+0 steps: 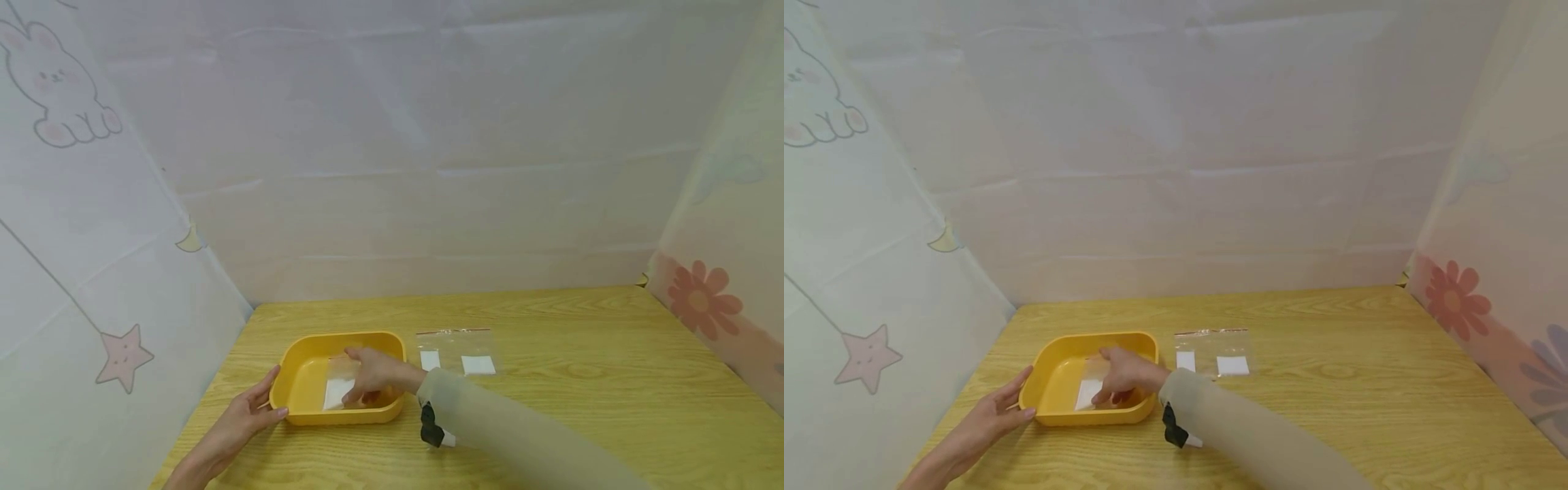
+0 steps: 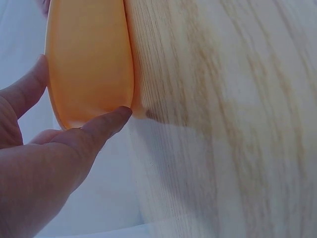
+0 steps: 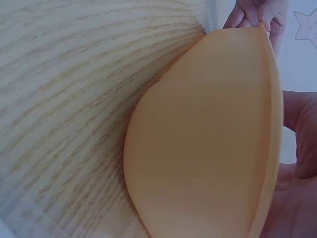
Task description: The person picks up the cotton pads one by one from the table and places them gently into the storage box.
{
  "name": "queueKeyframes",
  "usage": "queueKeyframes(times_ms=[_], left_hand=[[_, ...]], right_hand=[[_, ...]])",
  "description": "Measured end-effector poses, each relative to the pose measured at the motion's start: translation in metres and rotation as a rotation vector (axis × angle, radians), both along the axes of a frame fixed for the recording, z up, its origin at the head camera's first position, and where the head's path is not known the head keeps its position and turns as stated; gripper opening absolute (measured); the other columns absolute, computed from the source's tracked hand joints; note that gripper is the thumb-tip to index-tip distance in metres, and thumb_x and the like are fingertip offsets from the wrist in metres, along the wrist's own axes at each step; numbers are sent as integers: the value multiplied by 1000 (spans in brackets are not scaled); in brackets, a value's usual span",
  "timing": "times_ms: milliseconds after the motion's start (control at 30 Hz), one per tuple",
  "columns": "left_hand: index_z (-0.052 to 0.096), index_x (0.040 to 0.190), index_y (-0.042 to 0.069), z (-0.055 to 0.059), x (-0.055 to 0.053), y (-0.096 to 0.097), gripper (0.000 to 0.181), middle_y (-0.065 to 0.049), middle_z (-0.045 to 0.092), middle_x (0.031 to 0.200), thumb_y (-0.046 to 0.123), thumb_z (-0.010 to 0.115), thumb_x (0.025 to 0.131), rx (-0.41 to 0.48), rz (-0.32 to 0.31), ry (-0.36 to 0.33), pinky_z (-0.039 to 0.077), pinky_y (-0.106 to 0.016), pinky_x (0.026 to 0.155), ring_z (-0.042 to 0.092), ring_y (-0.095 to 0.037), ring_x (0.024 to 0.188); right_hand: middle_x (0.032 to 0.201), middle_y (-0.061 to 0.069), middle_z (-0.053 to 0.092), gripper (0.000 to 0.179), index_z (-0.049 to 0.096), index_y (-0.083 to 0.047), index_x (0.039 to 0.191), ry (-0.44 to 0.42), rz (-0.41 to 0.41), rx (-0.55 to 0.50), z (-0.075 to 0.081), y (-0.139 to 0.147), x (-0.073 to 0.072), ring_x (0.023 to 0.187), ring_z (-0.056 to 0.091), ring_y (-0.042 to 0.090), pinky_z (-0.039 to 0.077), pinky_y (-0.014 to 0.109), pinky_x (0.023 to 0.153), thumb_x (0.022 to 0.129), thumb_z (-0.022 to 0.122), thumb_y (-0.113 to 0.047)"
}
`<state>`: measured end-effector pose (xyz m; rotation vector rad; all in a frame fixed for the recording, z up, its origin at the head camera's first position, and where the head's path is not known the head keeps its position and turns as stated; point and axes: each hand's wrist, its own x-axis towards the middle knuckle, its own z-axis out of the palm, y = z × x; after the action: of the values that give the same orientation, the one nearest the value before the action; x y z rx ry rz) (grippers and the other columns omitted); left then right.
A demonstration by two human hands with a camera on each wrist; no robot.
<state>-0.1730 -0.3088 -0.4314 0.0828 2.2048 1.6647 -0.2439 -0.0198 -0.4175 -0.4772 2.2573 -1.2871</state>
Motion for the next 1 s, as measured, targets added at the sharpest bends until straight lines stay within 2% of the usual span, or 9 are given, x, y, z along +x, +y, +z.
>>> queueKeyframes(times_ms=[133, 333, 700, 833, 1000], left_hand=[[6, 170, 6, -1, 0, 0, 91, -26, -2, 172, 17, 69, 105, -2, 1, -1, 46, -48, 112, 14, -52, 153], [5, 170, 6, -2, -1, -1, 91, -26, -3, 172, 16, 69, 105, 4, 2, -7, 47, -47, 111, 13, -52, 153], [4, 169, 5, -2, -1, -1, 91, -26, -3, 172, 15, 68, 105, 19, -2, -5, 48, -45, 110, 14, -52, 153], [5, 169, 5, -2, -2, -1, 92, -26, -2, 172, 15, 69, 105, 21, -3, -7, 49, -45, 110, 14, -52, 153], [6, 169, 4, -2, -2, 0, 92, -26, 0, 172, 16, 70, 104, 11, 7, -8, 49, -45, 110, 15, -52, 153]], right_hand=[[73, 16, 70, 101, 35, -7, 165, 0, 1, 33, 2, 1, 0, 61, 69, 31, 63, 45, 64, 82, 91, -2], [75, 23, 73, 101, 31, -9, 167, -25, 27, 70, 8, 8, -1, 68, 74, 37, 64, 45, 67, 85, 90, -6], [77, 16, 75, 83, 40, 0, 161, -54, 119, 108, 15, 12, -6, 77, 77, 36, 65, 45, 72, 93, 84, -15], [85, 14, 74, 80, 42, -1, 160, -70, 115, 120, 14, 11, -5, 78, 77, 35, 64, 45, 73, 94, 83, -15], [103, 13, 72, 77, 42, -2, 160, -86, 99, 111, 16, 14, -4, 80, 77, 36, 64, 46, 71, 95, 81, -15]])
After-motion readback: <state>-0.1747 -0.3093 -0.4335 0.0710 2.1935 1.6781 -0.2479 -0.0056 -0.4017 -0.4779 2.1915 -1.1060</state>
